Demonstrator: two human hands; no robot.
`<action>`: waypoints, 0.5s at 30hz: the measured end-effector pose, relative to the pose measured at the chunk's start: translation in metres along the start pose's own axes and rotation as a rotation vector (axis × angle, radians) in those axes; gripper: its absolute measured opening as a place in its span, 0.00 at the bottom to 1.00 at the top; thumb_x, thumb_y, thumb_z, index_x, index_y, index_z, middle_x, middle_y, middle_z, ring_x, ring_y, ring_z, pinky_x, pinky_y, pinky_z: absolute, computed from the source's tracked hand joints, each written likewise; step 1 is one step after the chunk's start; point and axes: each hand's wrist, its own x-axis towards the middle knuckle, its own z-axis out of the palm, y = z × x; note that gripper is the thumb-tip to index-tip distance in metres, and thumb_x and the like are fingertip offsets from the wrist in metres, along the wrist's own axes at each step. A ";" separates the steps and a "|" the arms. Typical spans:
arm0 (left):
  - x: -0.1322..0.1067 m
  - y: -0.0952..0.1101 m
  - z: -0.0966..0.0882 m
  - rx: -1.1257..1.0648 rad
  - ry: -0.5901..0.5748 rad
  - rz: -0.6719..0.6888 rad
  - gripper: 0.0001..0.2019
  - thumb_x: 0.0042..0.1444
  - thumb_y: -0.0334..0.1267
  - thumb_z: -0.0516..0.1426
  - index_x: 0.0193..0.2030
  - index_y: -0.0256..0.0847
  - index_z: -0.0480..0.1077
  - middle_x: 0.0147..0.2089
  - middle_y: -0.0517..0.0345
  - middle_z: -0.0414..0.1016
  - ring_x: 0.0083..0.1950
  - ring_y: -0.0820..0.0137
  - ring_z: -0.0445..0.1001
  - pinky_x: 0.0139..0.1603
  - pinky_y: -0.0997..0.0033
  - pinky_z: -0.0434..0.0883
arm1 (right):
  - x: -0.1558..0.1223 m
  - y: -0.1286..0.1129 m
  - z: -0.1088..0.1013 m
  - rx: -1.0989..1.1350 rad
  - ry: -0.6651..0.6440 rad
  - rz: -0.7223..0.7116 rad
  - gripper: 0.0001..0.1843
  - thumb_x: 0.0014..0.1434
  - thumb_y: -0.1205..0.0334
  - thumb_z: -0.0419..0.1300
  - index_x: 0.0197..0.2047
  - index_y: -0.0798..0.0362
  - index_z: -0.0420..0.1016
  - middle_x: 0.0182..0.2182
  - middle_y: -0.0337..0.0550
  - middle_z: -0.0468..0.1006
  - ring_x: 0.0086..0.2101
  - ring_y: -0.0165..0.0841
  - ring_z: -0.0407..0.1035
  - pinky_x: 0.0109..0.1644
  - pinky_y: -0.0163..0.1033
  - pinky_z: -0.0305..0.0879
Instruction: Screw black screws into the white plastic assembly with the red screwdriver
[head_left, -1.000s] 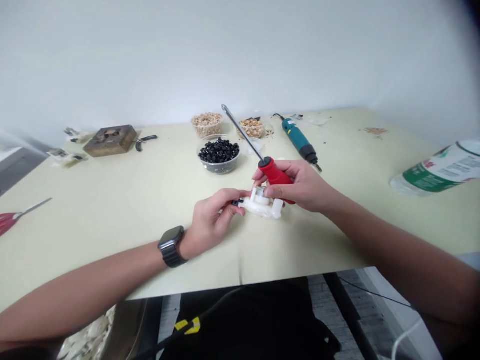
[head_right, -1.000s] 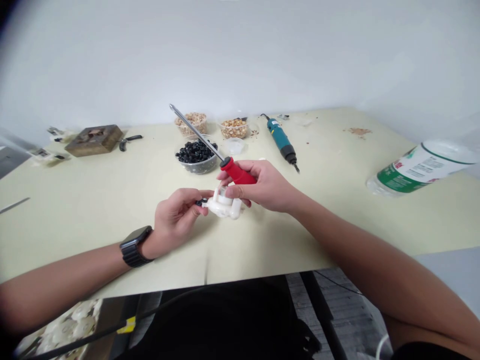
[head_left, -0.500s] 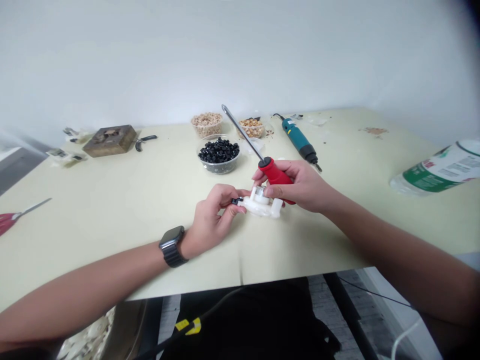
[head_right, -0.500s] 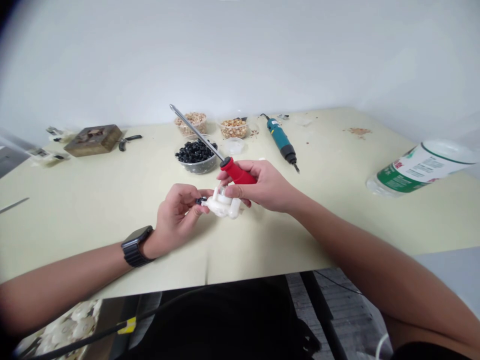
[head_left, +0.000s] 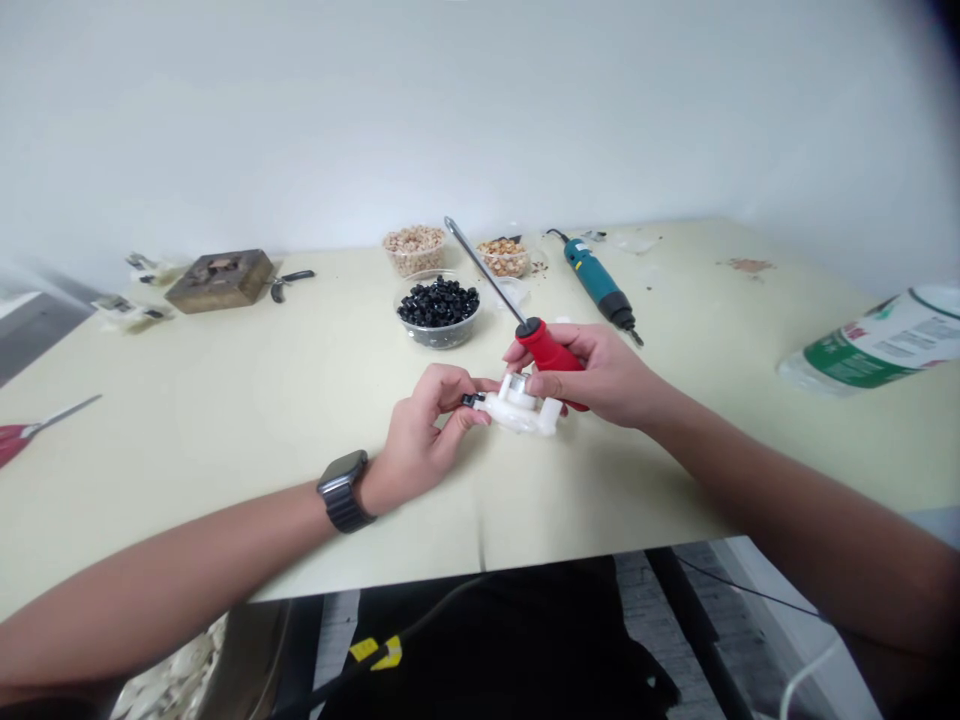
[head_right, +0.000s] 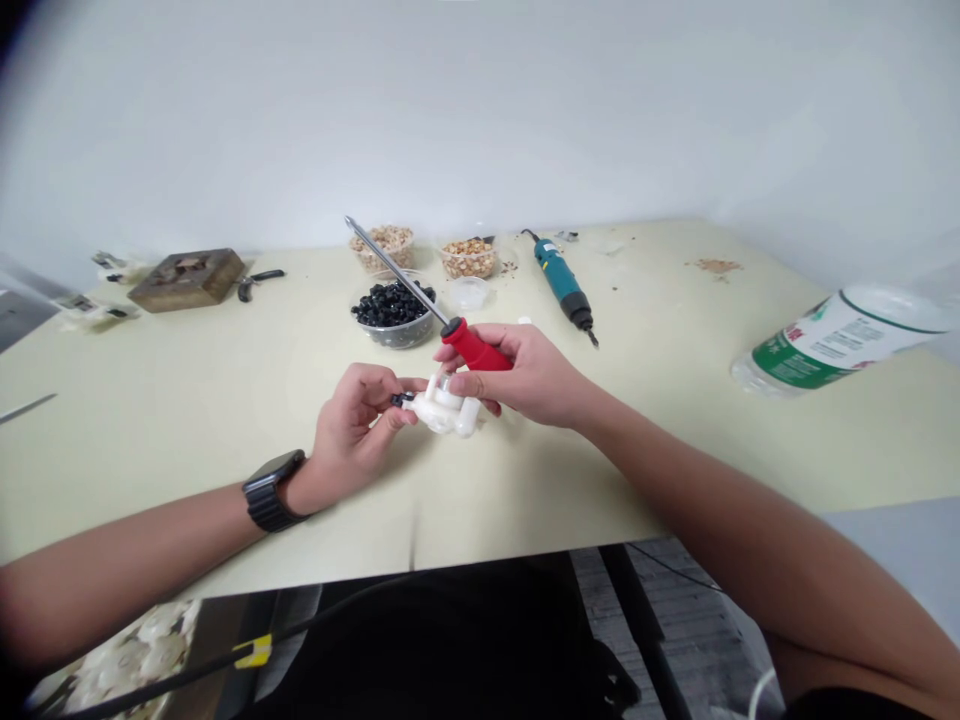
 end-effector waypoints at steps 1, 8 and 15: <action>0.000 0.000 0.000 -0.004 -0.002 -0.005 0.10 0.71 0.32 0.61 0.49 0.44 0.62 0.54 0.49 0.85 0.52 0.68 0.86 0.48 0.73 0.80 | 0.000 0.000 0.000 -0.003 0.004 0.000 0.26 0.47 0.49 0.81 0.46 0.53 0.85 0.36 0.43 0.84 0.29 0.29 0.73 0.27 0.33 0.71; 0.001 0.001 -0.002 -0.016 -0.031 -0.080 0.10 0.70 0.35 0.63 0.52 0.43 0.66 0.57 0.47 0.84 0.56 0.66 0.85 0.52 0.70 0.81 | 0.000 0.002 -0.001 -0.025 0.011 0.010 0.28 0.46 0.48 0.81 0.47 0.52 0.85 0.39 0.45 0.84 0.31 0.31 0.74 0.29 0.35 0.73; 0.003 -0.003 -0.003 -0.072 -0.029 -0.230 0.09 0.71 0.42 0.62 0.49 0.42 0.66 0.57 0.44 0.83 0.55 0.63 0.84 0.53 0.65 0.79 | 0.001 0.009 0.000 -0.020 0.017 0.079 0.27 0.49 0.49 0.80 0.49 0.52 0.84 0.40 0.46 0.85 0.30 0.30 0.73 0.29 0.35 0.72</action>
